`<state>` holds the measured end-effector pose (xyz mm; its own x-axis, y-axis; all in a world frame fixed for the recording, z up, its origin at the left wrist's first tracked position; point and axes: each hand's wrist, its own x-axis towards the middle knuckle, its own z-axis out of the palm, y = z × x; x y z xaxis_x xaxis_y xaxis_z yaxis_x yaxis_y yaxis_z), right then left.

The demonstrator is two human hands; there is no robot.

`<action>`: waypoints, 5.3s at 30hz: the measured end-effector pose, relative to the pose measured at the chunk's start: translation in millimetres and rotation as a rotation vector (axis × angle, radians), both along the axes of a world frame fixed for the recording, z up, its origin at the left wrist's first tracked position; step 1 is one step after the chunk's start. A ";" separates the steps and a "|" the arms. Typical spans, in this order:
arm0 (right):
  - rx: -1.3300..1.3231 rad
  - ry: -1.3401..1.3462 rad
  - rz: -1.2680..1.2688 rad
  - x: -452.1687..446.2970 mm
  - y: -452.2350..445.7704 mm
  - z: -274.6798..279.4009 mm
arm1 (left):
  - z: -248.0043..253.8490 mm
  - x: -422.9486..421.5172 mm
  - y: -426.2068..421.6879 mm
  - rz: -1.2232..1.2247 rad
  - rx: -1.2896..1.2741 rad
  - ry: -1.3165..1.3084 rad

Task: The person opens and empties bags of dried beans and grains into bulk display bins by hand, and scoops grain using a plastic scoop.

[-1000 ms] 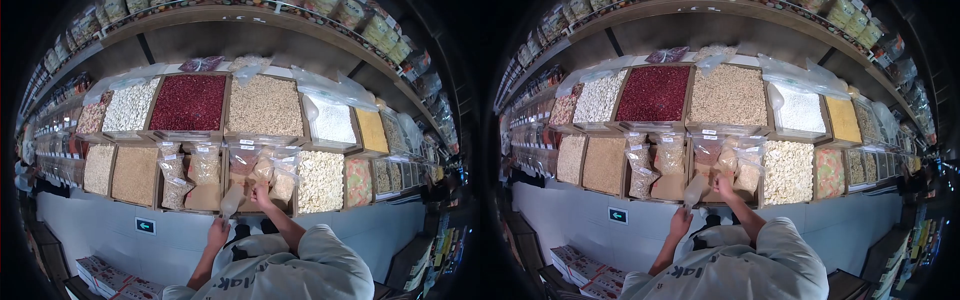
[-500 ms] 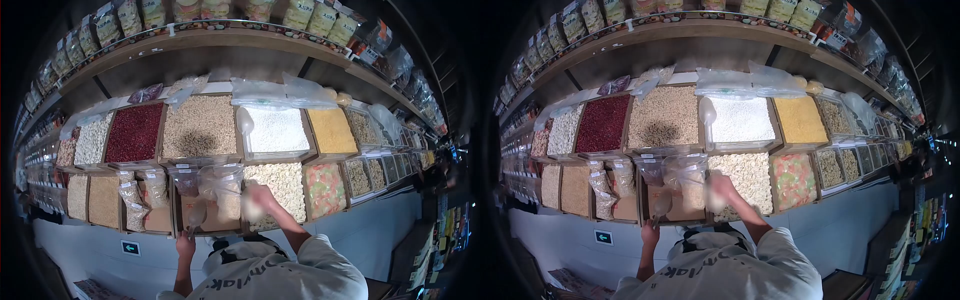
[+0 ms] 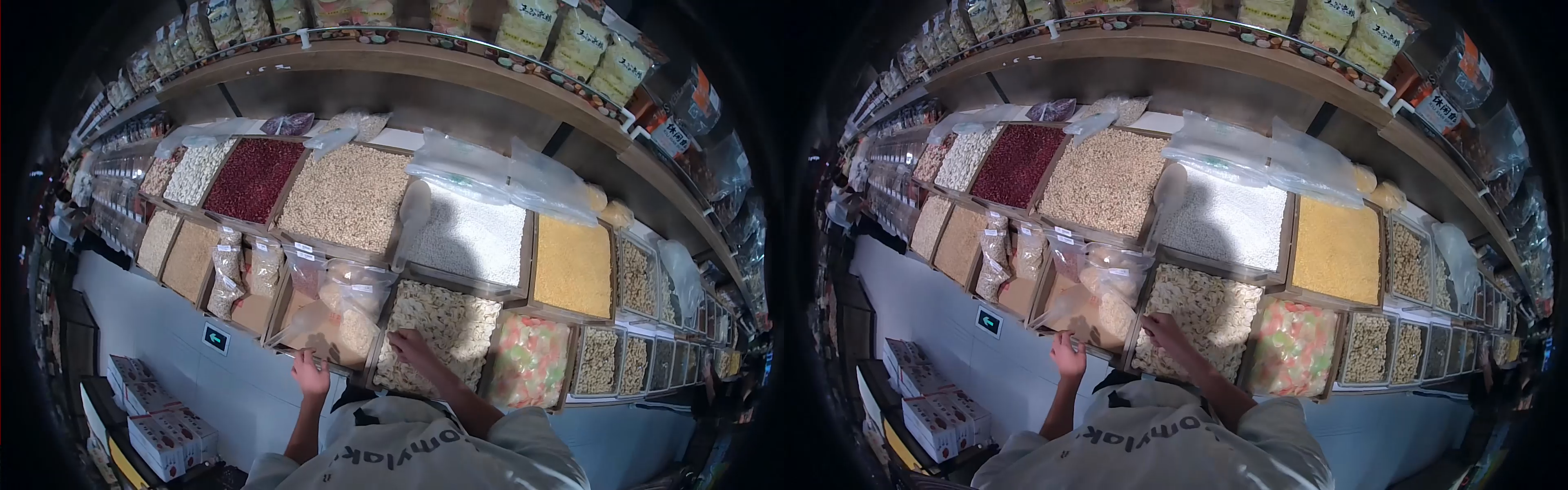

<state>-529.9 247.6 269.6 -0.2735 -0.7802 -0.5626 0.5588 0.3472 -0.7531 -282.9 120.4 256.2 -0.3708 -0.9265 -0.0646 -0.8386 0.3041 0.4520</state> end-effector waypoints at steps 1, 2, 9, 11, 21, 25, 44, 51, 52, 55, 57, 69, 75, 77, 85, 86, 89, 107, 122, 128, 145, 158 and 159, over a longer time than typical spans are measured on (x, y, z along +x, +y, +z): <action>-0.028 0.030 0.047 5.0 -14.3 1.4 | 1.9 -3.2 7.0 0.000 0.034 0.012; -0.059 0.060 0.091 9.5 -28.1 3.6 | 0.8 -2.9 12.9 0.020 0.025 0.007; -0.270 0.559 0.446 56.8 -85.9 -15.0 | -5.7 20.5 13.4 0.100 0.061 0.102; -0.324 0.872 0.436 71.5 -93.9 -27.3 | -7.3 32.7 2.7 0.142 0.178 0.123; -0.092 1.127 0.293 99.6 -168.9 -114.1 | 9.4 43.5 -139.2 -0.166 0.152 0.434; 0.237 0.164 0.221 86.8 -207.7 1.9 | 7.4 50.8 -227.1 -0.429 0.303 0.453; 0.101 1.629 -0.910 16.5 -337.3 293.5 | 29.4 192.9 -361.1 -0.197 0.522 0.585; 0.039 1.811 -0.375 57.8 -490.3 210.3 | 36.4 202.1 -411.8 -0.479 0.379 0.611; -0.017 1.856 -0.338 48.0 -524.2 190.0 | 49.3 202.7 -428.4 -0.499 0.437 0.573; 0.032 2.028 -0.276 7.6 -627.0 148.5 | 45.8 215.0 -482.9 -0.538 0.427 0.581; 0.291 1.828 -0.259 -39.9 -688.4 121.0 | 39.1 226.3 -517.8 -0.505 0.405 0.600; 0.017 1.014 -0.728 -196.0 -766.9 60.2 | 25.8 237.0 -636.4 -0.337 0.423 0.595; 0.544 1.658 -0.054 -111.9 -738.0 188.0 | 38.1 211.3 -648.2 -0.501 0.451 0.633; 0.623 1.812 0.019 -79.3 -723.5 213.4 | 54.3 201.2 -650.8 -0.549 0.478 0.615; 0.462 1.649 0.138 84.0 -681.9 363.3 | 145.7 137.8 -668.0 -0.813 0.329 0.766; 0.459 1.637 0.143 97.2 -673.9 366.2 | 152.2 127.1 -668.3 -0.868 0.205 0.802; 0.481 1.679 0.374 136.4 -649.0 371.4 | 198.9 115.9 -671.8 -0.957 0.104 0.766; -0.240 0.764 -0.206 261.1 -593.6 231.5 | 204.4 164.2 -618.2 -1.036 0.220 0.617; 0.508 1.530 0.083 377.4 -609.8 130.7 | 196.6 154.7 -659.5 -0.892 0.267 0.735; -0.069 0.603 0.587 385.6 -575.9 172.3 | 201.4 168.4 -672.2 -0.984 0.116 0.581; -0.020 1.039 -0.279 350.9 -563.3 135.2 | 189.6 168.0 -670.0 -0.683 0.579 1.014; -0.022 1.044 -0.155 372.2 -587.4 123.0 | 185.9 164.3 -667.7 -0.613 1.074 1.308; -0.037 1.072 -0.196 377.6 -589.1 117.7 | 187.9 164.3 -667.7 -0.602 1.079 1.316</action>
<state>-152.3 -341.5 387.3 -0.7293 -0.6810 0.0657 -0.3516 0.2907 -0.8899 -118.6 -547.3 444.1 -0.9052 -0.4134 0.0987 0.2966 -0.4481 0.8434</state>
